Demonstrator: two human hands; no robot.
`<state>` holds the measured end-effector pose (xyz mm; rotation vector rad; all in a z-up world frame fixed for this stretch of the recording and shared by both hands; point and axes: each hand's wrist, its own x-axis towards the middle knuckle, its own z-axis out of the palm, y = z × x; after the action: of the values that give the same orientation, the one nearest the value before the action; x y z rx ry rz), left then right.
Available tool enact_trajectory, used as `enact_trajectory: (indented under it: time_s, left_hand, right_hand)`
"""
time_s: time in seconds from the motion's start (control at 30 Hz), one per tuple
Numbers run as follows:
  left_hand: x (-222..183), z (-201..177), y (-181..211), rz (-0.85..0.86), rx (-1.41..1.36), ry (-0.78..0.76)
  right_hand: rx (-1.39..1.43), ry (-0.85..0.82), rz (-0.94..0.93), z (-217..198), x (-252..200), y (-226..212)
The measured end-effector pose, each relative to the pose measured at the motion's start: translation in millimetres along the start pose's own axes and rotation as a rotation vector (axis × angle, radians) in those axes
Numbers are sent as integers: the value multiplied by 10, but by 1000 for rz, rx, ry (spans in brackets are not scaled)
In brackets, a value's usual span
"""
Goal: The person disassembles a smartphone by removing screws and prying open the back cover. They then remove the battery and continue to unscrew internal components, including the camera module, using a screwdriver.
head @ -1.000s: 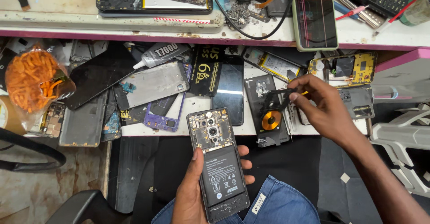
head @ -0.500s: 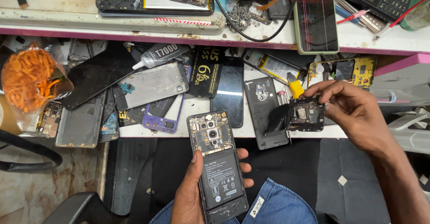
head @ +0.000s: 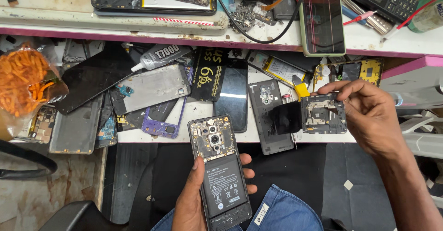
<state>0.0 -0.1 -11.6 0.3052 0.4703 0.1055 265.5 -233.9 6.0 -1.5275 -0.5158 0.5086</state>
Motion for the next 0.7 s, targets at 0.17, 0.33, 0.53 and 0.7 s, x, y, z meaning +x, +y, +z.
enact_trajectory:
  time_s: [0.17, 0.33, 0.53, 0.7]
  left_hand:
    - [9, -23, 5, -11, -13, 15]
    - [-13, -82, 78, -9, -39, -16]
    - [-104, -122, 264, 45, 23, 124]
    - [-131, -156, 372, 85, 20, 141]
  right_hand:
    - [181, 17, 2, -32, -23, 15]
    - [257, 16, -6, 63, -32, -21]
    - [201, 39, 97, 577, 171, -88]
    - [37, 22, 189, 1043, 455, 59]
